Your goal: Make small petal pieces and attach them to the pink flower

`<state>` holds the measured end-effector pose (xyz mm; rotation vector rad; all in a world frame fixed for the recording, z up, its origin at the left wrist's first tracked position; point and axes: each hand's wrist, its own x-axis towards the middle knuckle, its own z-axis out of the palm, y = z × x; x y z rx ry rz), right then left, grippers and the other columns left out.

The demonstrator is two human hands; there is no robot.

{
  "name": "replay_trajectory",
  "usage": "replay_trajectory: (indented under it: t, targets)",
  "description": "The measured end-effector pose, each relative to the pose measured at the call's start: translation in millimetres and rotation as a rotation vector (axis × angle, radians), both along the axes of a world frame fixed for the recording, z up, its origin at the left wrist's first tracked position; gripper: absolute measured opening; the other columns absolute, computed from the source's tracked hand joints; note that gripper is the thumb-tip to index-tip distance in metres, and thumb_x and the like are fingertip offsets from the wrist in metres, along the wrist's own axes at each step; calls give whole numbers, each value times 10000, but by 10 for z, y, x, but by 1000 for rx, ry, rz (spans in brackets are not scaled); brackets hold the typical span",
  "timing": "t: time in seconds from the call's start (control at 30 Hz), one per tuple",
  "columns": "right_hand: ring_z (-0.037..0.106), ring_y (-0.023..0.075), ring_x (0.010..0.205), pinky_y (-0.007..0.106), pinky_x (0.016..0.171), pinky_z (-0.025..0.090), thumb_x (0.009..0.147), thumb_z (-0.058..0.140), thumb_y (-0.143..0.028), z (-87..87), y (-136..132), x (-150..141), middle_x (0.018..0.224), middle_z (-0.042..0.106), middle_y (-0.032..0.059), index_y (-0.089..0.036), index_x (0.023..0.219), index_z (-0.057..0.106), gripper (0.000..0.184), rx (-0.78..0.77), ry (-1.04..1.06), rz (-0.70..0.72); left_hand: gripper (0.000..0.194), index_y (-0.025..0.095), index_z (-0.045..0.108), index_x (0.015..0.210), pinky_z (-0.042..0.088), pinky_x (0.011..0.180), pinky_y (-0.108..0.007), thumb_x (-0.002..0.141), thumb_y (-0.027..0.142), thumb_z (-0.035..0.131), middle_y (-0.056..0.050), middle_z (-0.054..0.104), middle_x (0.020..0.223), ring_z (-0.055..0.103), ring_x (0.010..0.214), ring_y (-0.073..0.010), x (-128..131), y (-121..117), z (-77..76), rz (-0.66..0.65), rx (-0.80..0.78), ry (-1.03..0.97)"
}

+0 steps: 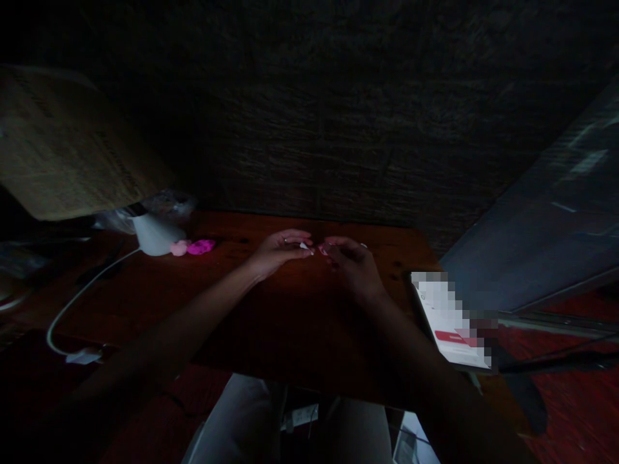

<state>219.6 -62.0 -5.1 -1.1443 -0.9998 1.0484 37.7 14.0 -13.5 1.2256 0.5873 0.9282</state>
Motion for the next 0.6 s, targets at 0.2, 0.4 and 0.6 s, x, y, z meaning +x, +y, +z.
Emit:
replay_trajectory:
  t: [0.2, 0.4, 0.6]
  targets:
    - [666, 195, 819, 310, 676, 487, 665, 851, -481, 13, -24, 11, 934, 788, 65, -235, 898, 806, 341, -37, -16, -11, 387, 138, 705, 970, 508, 864, -323, 633, 187, 888, -36, 746, 874, 704, 825, -140, -14, -2, 33, 29, -119, -25]
    - [683, 198, 854, 321, 706, 504, 643, 871, -382, 14, -27, 17, 942, 789, 41, -268, 953, 796, 339, -14, 50, 5, 348, 131, 650, 1015, 543, 950, -354, 714, 37, 796, -31, 753, 868, 740, 823, -139, 12, -49, 80, 45, -292, -91]
    - [701, 222, 903, 339, 735, 541, 615, 890, -382, 5, -10, 12, 944, 789, 55, -250, 889, 790, 321, -23, 93, 31, 268, 102, 647, 942, 509, 1054, -366, 728, -15, 759, -70, 774, 883, 751, 817, -136, 27, -97, 87, 15, -352, -90]
